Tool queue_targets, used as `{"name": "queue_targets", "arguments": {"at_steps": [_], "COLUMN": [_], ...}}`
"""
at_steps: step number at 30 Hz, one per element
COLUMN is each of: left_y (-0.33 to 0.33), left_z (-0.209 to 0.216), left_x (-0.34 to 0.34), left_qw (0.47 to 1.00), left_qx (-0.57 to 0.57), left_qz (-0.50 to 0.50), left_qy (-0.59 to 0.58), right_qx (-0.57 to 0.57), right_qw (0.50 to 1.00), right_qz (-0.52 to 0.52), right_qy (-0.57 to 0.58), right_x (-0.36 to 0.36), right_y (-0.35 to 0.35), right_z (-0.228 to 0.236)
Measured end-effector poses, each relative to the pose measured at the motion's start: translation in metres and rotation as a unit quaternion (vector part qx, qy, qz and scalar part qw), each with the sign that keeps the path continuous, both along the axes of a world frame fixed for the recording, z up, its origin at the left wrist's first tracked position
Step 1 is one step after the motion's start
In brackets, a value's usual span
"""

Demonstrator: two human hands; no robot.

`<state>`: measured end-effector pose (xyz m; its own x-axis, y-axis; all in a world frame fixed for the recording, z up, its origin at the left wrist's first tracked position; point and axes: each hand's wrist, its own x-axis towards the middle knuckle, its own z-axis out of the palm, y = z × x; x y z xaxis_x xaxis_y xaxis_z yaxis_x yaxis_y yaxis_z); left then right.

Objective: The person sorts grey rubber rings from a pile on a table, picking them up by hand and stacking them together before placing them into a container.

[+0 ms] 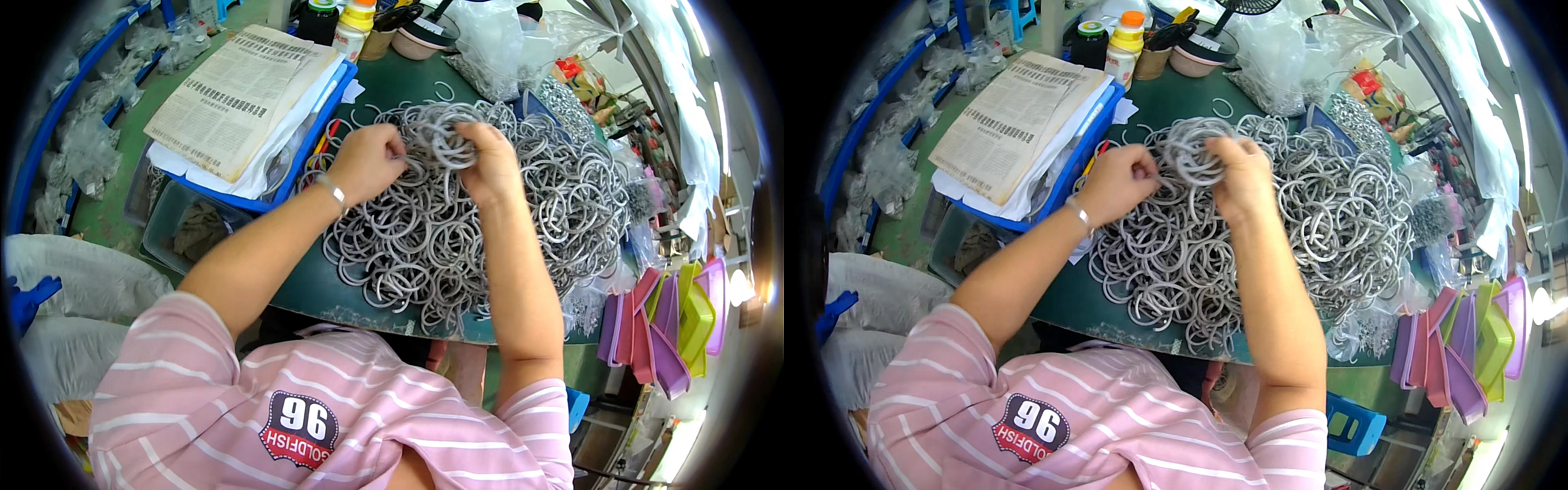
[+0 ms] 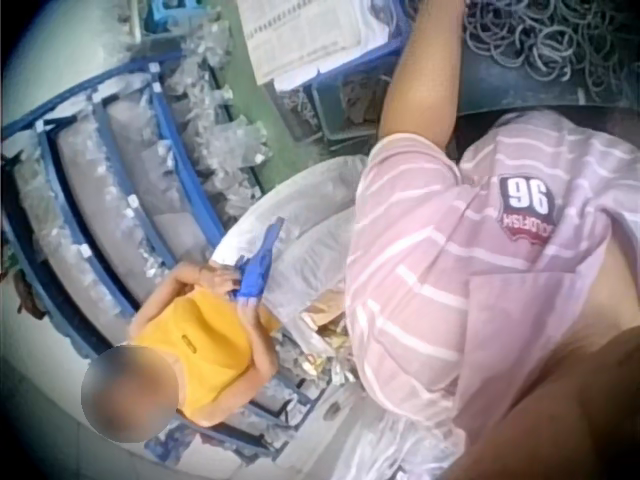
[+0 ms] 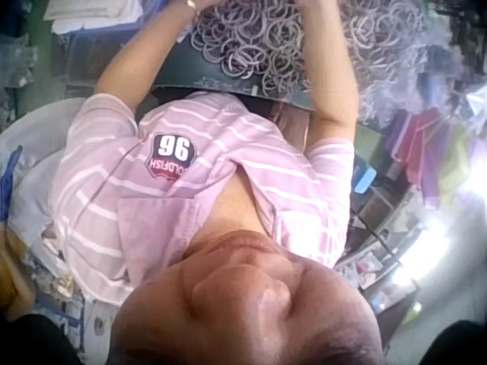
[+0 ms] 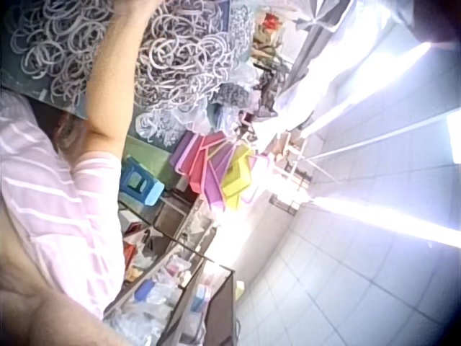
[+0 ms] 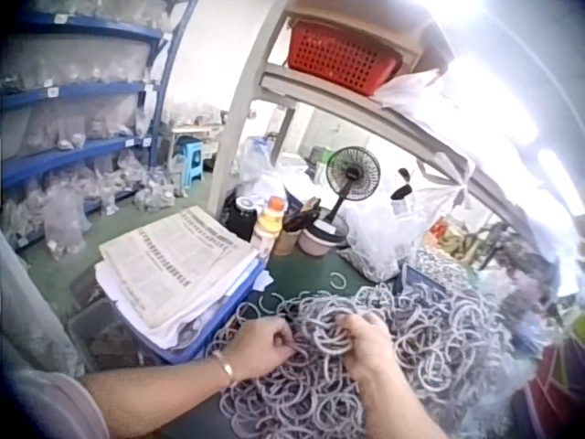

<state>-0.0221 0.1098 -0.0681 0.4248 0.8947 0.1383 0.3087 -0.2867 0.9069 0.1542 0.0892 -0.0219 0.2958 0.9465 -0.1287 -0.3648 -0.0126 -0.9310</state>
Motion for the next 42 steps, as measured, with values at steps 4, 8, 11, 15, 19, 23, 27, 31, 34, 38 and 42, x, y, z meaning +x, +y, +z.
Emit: {"name": "queue_targets", "arguments": {"at_steps": [4, 8, 11, 15, 19, 23, 27, 31, 34, 38, 42], "left_y": [-0.02, -0.032, -0.034, -0.035, -0.009, 0.014, 0.047, 0.052, 0.07, 0.095, 0.086], "left_z": [-0.027, -0.026, -0.032, -0.014, 0.0, 0.004, -0.013, -0.022, -0.033, 0.034, 0.124], "left_x": [-0.012, -0.029, -0.038, -0.03, -0.008, 0.021, 0.036, 0.044, 0.039, 0.025, -0.008], "left_qw": [0.974, 0.973, 0.959, 0.954, 0.962, 0.98, 0.985, 0.984, 0.977, 0.938, 0.94], "left_qx": [0.201, 0.213, 0.274, 0.293, 0.264, 0.1, -0.011, 0.108, 0.197, 0.267, 0.157], "left_qz": [0.036, 0.026, 0.005, -0.037, -0.022, -0.142, -0.167, -0.135, -0.076, 0.067, 0.034], "left_qy": [-0.094, -0.09, -0.071, -0.055, -0.072, 0.098, -0.032, 0.033, 0.043, -0.21, -0.3], "right_qx": [0.03, 0.076, 0.111, 0.036, 0.086, 0.123, 0.128, 0.099, 0.051, 0.057, 0.102], "right_qw": [0.995, 0.992, 0.991, 0.994, 0.993, 0.992, 0.99, 0.995, 0.998, 0.997, 0.994], "right_qz": [0.021, 0.016, 0.004, -0.022, -0.03, -0.041, 0.006, -0.002, -0.048, -0.042, -0.026], "right_qy": [-0.094, -0.095, -0.076, -0.099, -0.07, -0.002, 0.063, 0.032, 0.004, -0.016, -0.03], "right_x": [-0.033, -0.04, -0.014, 0.019, 0.018, 0.016, 0.015, 0.007, -0.007, 0.012, 0.017], "right_y": [0.008, 0.011, -0.013, -0.043, -0.059, -0.062, -0.059, -0.033, -0.006, 0.01, -0.03], "right_z": [0.013, 0.074, 0.07, 0.038, 0.025, 0.013, 0.011, 0.006, 0.01, 0.025, 0.041]}}
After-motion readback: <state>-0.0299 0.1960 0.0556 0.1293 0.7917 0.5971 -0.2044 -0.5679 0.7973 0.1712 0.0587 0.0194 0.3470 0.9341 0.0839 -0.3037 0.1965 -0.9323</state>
